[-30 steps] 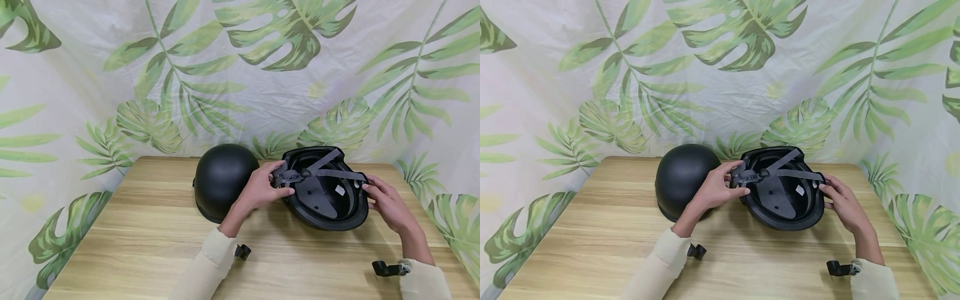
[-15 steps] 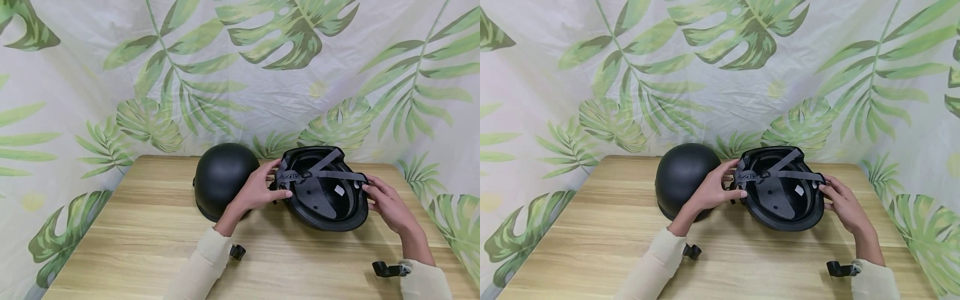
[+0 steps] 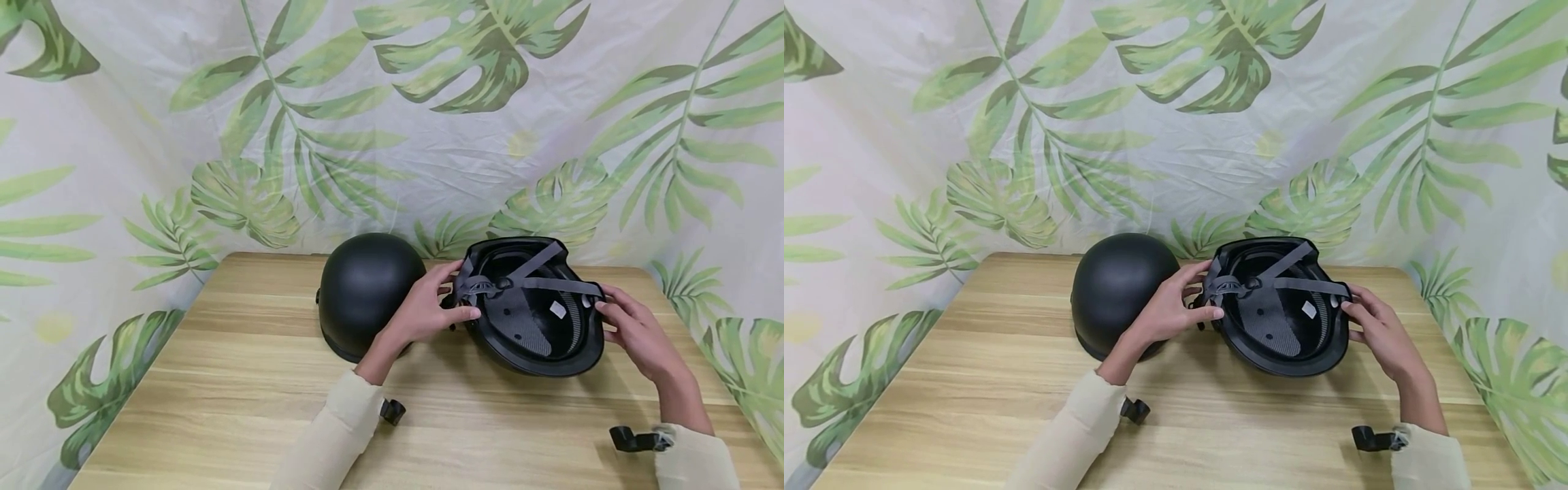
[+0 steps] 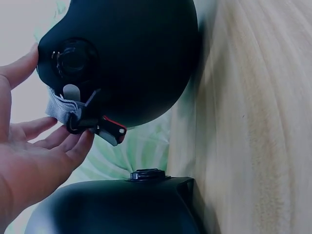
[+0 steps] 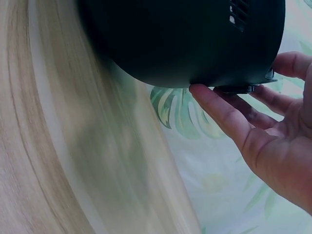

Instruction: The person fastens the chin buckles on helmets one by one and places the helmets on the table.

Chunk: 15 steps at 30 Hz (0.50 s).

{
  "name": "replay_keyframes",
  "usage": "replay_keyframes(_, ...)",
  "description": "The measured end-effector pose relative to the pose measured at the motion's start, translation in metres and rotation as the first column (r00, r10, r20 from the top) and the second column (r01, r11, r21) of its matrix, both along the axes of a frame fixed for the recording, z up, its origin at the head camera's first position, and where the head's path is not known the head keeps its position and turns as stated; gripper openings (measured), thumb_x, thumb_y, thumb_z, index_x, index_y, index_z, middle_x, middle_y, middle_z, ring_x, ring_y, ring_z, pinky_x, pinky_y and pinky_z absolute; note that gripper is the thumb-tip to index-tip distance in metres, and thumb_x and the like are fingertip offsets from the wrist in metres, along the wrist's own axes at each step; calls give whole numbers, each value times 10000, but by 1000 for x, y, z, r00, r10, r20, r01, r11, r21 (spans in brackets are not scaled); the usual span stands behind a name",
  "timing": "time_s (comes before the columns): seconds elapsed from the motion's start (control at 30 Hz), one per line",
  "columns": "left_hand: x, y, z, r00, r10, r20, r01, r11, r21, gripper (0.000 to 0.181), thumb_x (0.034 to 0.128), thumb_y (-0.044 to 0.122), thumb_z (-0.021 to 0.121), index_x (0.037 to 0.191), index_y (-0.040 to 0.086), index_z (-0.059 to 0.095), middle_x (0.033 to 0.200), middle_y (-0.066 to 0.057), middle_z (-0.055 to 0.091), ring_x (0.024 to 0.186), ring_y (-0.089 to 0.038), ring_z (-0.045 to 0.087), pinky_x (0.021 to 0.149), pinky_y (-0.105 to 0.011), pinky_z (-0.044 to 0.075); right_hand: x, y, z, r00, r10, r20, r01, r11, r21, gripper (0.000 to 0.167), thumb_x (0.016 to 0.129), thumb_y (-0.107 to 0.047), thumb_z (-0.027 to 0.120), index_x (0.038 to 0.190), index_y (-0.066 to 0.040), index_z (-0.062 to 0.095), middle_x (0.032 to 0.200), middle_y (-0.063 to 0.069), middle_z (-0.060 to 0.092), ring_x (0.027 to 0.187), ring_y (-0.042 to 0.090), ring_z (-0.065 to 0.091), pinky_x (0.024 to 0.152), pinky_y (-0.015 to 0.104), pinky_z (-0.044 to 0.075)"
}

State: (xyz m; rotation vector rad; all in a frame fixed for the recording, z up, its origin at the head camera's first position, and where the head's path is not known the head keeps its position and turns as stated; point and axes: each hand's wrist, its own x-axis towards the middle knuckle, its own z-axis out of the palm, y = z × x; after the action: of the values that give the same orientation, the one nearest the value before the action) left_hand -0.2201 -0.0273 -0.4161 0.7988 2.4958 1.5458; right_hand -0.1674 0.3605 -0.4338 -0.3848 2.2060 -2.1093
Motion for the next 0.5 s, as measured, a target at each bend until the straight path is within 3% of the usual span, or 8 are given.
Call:
replay_keyframes(0.3,1,2,0,1000,-12,-16,12,1000,-4,907,927,283,873,1679,174,378,1664,-108,464,1509,-290,517,1215,-447,475,1,5,3,1000,-18,6,18,999,42,317,1152,-104,455,1420,-237,560,1264,-157,676,1149,-77,666,829,178,608)
replay_keyframes(0.4,0,0,0,1000,-18,-16,17,1000,-18,907,933,300,864,1683,172,369,1673,-104,458,1522,-294,504,1221,-444,470,2,6,7,998,-59,-3,59,988,141,313,1148,-127,479,1424,-253,552,1238,-200,665,1117,-94,643,833,155,595)
replay_keyframes(0.5,0,-3,3,999,-31,-18,30,999,-25,903,943,304,851,1685,158,358,1685,-109,447,1527,-311,500,1224,-464,466,4,4,15,990,-130,-50,139,949,282,351,1136,-145,521,1486,-169,534,1215,-268,628,1071,-129,626,836,132,584)
